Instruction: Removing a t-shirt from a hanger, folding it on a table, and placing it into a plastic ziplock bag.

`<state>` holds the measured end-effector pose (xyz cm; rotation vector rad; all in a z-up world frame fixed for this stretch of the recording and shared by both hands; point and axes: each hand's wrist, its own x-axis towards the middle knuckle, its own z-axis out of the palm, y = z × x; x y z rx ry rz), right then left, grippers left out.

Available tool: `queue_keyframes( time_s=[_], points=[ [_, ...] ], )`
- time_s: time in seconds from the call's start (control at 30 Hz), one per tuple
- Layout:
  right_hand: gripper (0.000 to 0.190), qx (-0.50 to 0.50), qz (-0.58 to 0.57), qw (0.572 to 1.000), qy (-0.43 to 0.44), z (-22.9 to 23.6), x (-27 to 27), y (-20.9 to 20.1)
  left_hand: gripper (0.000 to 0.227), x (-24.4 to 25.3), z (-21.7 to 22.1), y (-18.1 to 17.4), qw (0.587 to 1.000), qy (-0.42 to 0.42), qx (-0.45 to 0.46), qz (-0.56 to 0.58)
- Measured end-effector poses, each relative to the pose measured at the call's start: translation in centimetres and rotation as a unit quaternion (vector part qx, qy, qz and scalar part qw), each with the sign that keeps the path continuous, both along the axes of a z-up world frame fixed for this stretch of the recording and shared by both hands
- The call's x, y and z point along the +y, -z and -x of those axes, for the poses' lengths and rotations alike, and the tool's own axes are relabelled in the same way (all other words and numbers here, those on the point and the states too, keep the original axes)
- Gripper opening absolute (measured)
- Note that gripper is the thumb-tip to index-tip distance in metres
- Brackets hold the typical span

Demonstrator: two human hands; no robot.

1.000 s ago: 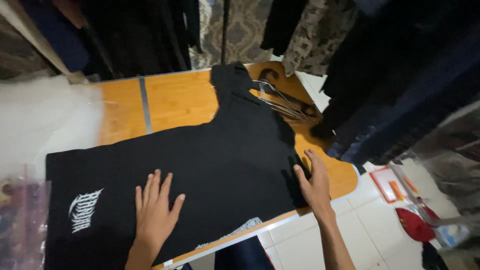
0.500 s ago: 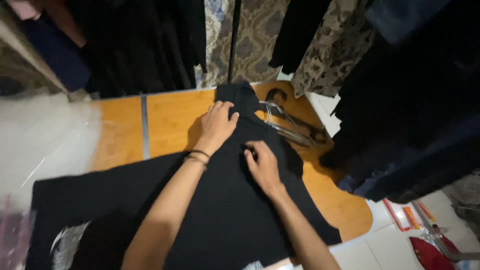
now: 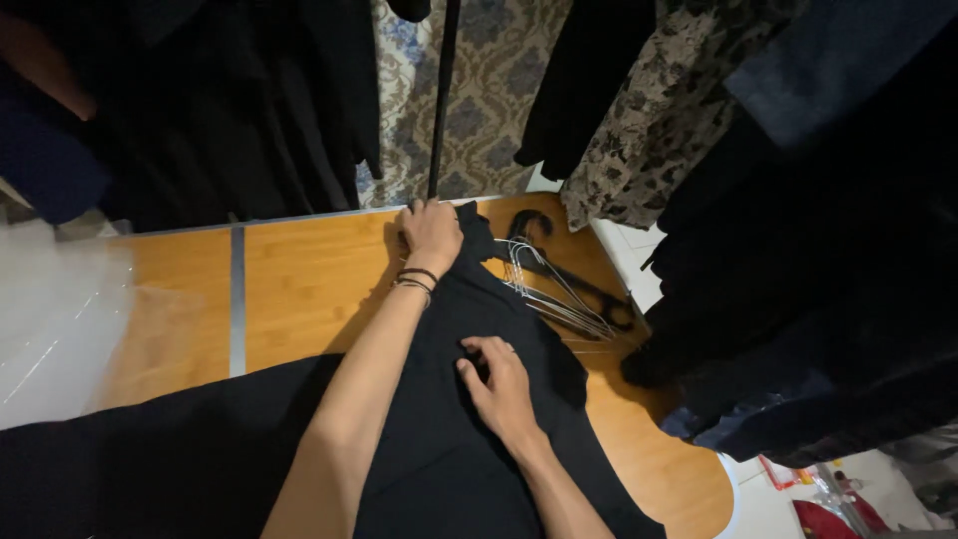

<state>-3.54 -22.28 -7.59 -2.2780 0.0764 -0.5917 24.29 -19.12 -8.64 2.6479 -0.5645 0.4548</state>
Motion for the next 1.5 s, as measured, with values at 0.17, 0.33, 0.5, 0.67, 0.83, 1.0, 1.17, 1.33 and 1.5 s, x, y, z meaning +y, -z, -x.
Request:
queue_keyframes(
  time_s=[0.17, 0.33, 0.5, 0.67, 0.83, 1.0, 1.17, 1.33, 1.5],
  points=[
    [0.027, 0.013, -0.016, 1.0, 0.0, 0.2, 0.2, -0.6, 0.018, -0.2, -0.6, -2.4, 0.98, -0.018, 0.08, 0.183],
    [0.031, -0.006, -0.04, 0.999, -0.009, 0.1, -0.5, 0.6, 0.017, 0.7, 3.5, -6.5, 0.835, 0.179, 0.048, 0.519],
    [0.037, 0.035, -0.085, 0.996, 0.013, 0.2, -0.7, 1.0, 0.018, 6.6, 17.2, -13.6, 0.789, 0.302, 0.084, 0.528],
    [0.042, -0.141, -0.03, 0.99, -0.015, -2.6, -3.8, 11.2, 0.015, 10.3, 27.4, -13.3, 0.785, 0.308, 0.241, 0.481],
    [0.068, -0.128, -0.113, 0.983, -0.071, 2.9, -2.5, -1.8, 0.01, 11.1, 33.2, -9.1, 0.817, 0.359, 0.172, 0.417],
    [0.035, 0.022, -0.133, 0.955, -0.263, 7.3, -3.6, -4.4, 0.02, 13.3, 36.7, -10.2, 0.845, 0.354, 0.044, 0.398],
    [0.029, 0.022, -0.196, 0.955, -0.222, 8.7, -6.6, 0.2, 0.043, 22.8, 32.2, -10.3, 0.899, 0.333, -0.008, 0.285],
    [0.04, 0.155, -0.345, 0.915, -0.141, 11.4, -6.0, -0.7, 0.052, 37.1, 23.8, -4.4, 0.989, 0.088, -0.084, 0.081],
    [0.042, 0.133, -0.467, 0.87, -0.081, 11.4, -5.2, -0.4, 0.058, 43.7, 21.5, -1.3, 0.992, 0.043, -0.122, 0.002]
  ],
)
